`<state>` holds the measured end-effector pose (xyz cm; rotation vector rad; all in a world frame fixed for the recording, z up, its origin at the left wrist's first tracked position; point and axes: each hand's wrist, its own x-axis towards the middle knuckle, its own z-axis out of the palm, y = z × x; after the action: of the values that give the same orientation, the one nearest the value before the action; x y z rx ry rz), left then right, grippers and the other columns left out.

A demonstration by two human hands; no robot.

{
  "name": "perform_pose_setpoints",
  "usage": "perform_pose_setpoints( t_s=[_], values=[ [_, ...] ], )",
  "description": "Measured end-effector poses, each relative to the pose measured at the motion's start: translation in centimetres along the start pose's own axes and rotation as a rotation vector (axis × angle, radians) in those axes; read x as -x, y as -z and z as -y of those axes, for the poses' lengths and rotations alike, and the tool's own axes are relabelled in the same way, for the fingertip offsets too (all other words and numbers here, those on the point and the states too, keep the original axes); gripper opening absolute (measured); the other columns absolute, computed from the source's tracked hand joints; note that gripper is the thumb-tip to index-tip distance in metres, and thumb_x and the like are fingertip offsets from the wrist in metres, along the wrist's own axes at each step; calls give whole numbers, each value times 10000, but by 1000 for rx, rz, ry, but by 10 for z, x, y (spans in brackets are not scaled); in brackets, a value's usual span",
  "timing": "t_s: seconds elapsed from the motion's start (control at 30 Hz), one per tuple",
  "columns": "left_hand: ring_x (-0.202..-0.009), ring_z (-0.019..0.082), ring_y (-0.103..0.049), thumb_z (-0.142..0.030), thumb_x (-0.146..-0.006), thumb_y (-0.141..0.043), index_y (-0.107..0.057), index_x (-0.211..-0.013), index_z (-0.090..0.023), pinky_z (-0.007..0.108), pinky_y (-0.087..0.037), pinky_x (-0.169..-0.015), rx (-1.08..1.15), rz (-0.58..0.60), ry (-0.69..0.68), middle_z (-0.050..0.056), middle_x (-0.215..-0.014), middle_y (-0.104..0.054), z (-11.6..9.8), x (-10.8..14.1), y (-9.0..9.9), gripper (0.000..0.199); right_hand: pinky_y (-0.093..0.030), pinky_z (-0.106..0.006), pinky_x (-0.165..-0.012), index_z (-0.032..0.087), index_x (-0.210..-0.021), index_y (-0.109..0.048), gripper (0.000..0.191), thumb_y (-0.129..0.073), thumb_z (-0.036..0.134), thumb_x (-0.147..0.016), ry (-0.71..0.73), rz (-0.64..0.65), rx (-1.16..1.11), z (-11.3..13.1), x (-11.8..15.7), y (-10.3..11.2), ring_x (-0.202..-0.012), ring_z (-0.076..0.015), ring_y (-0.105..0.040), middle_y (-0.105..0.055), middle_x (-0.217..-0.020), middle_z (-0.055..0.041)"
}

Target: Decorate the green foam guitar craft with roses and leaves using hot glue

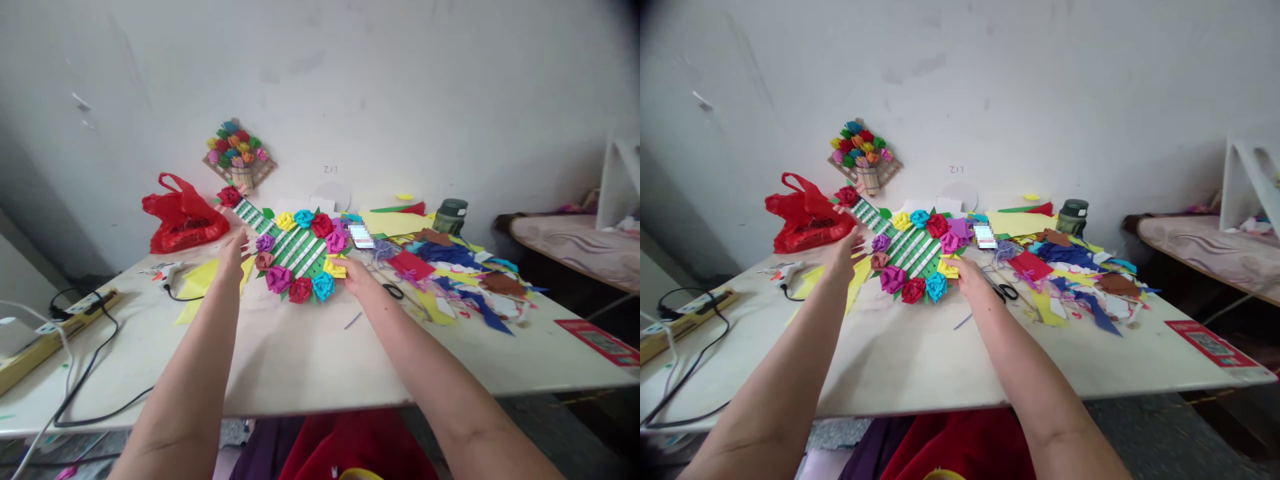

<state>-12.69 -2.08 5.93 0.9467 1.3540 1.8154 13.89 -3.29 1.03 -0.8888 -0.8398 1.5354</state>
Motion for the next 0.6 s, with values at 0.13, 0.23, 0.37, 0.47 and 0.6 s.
perform_pose_setpoints(
  t_s=[0.13, 0.23, 0.37, 0.47, 0.6],
  values=[
    [-636, 138, -517, -500, -516, -686, -567, -770, -160, 259, -380, -580, -110, 74, 158, 33, -769, -577, 13, -1, 2, 440, -488, -245, -465, 122, -791, -628, 187, -639, 109, -605, -48, 14, 51, -8, -5, 5, -562, -147, -612, -661, -653, -31],
    [-608, 135, -530, -423, -554, -672, -559, -737, -154, 263, -380, -570, -85, 137, 191, 24, -735, -578, 19, -1, 1, 344, -484, -268, -463, 123, -789, -626, 177, -645, 115, -613, -56, -11, 142, -8, -6, 6, -546, -159, -607, -659, -642, -32],
    [-614, 124, -544, -328, -618, -630, -578, -762, -162, 241, -365, -536, -33, 121, 232, 19, -791, -611, 21, -1, 1, 226, -474, -275, -490, 122, -737, -620, 138, -655, 97, -606, -72, -48, 224, -5, -4, 8, -532, -159, -597, -648, -602, -33],
    [-570, 117, -538, -262, -656, -594, -576, -783, -160, 232, -362, -490, 96, 145, 290, 20, -790, -620, 17, -1, 3, 163, -463, -244, -521, 116, -700, -611, 113, -650, 74, -602, -24, -33, 158, -7, -7, 9, -546, -140, -595, -646, -596, -30],
    [-545, 146, -559, -228, -714, -521, -567, -786, -151, 257, -418, -485, 356, 194, 313, 43, -728, -623, 12, -1, 7, 116, -458, -230, -527, 117, -691, -604, 96, -611, 58, -616, -38, -16, 29, -13, -12, 12, -527, -122, -579, -633, -575, -15]
  ],
)
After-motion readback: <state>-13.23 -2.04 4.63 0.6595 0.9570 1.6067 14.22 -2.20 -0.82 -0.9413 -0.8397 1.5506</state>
